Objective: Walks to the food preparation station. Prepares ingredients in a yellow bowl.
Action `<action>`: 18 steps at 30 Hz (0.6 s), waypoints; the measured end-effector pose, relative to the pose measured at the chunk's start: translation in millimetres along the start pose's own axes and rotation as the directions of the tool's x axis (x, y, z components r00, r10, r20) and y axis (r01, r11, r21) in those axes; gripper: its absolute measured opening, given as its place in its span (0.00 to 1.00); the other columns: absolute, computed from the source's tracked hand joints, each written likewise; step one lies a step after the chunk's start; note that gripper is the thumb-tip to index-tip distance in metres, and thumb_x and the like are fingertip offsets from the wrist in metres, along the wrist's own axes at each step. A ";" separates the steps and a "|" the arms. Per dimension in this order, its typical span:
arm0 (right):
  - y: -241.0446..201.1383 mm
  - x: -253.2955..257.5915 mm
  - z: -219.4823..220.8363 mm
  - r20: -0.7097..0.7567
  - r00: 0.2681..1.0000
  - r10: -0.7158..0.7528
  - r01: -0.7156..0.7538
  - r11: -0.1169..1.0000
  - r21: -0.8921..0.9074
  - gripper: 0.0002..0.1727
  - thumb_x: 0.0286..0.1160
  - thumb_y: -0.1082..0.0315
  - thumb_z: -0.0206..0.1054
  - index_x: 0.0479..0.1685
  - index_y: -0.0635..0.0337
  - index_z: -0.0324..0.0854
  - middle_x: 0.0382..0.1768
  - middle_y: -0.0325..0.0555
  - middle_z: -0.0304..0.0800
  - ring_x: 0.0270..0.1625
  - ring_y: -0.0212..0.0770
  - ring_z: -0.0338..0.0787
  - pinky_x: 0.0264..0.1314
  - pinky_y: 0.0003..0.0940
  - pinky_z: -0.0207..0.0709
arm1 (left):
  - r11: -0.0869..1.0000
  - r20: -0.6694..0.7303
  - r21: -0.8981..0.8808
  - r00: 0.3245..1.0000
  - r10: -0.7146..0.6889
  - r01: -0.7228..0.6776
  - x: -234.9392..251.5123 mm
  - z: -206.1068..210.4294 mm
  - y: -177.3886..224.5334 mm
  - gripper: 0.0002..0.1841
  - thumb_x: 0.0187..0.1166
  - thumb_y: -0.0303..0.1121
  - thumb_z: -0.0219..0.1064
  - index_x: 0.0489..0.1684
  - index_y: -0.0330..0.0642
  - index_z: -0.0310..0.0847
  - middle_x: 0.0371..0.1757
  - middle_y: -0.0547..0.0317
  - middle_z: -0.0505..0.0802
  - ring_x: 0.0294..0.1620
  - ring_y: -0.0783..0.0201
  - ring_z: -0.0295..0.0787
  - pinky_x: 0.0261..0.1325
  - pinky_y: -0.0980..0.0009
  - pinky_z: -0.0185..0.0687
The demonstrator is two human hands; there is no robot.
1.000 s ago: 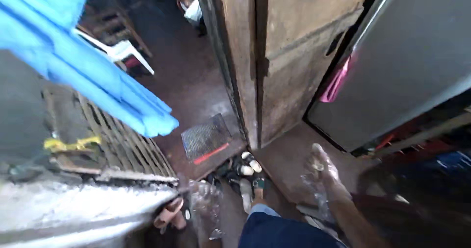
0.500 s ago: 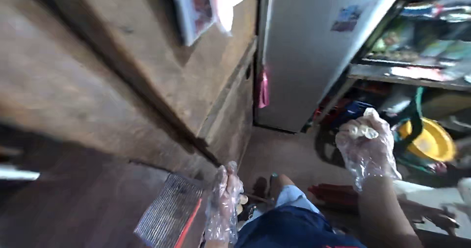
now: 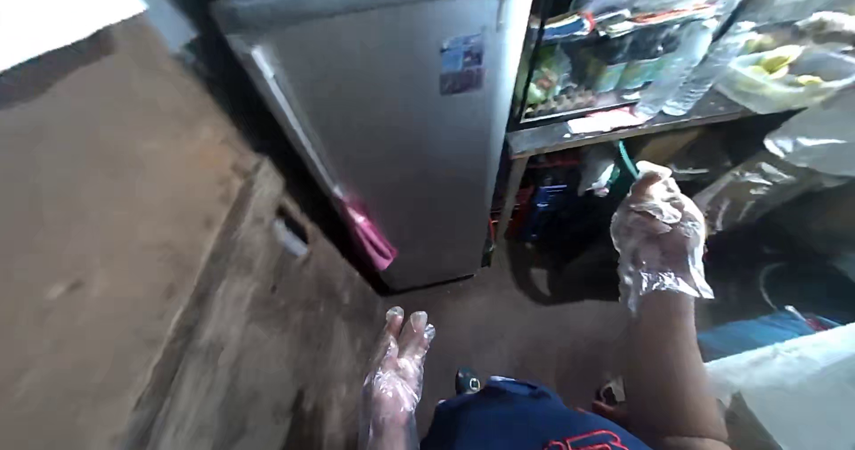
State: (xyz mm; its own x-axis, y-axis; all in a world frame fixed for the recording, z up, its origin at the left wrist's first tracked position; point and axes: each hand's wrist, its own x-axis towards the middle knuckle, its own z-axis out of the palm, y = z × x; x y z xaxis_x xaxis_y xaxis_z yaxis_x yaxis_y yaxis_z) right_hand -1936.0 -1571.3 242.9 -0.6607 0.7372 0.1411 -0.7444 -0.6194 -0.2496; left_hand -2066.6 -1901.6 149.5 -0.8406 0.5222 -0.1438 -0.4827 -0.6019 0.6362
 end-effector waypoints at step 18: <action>-147.0 77.6 -104.8 -0.099 0.583 -0.807 0.702 0.561 -0.439 0.25 0.89 0.63 0.40 0.32 0.52 0.85 0.32 0.37 0.92 0.39 0.31 0.91 0.51 0.28 0.86 | 0.842 0.570 0.231 0.633 -0.524 0.488 333.9 149.8 -162.8 0.29 0.84 0.52 0.49 0.74 0.46 0.83 0.81 0.52 0.80 0.81 0.49 0.76 0.74 0.46 0.77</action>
State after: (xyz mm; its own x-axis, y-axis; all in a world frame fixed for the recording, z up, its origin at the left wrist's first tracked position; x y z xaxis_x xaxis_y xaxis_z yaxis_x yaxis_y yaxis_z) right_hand -1867.8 -1394.8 190.2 0.2251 0.9559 0.1888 -0.8386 0.2887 -0.4619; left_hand -2231.8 -1538.7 111.5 -0.1396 0.9902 0.0079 -0.7601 -0.1122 0.6400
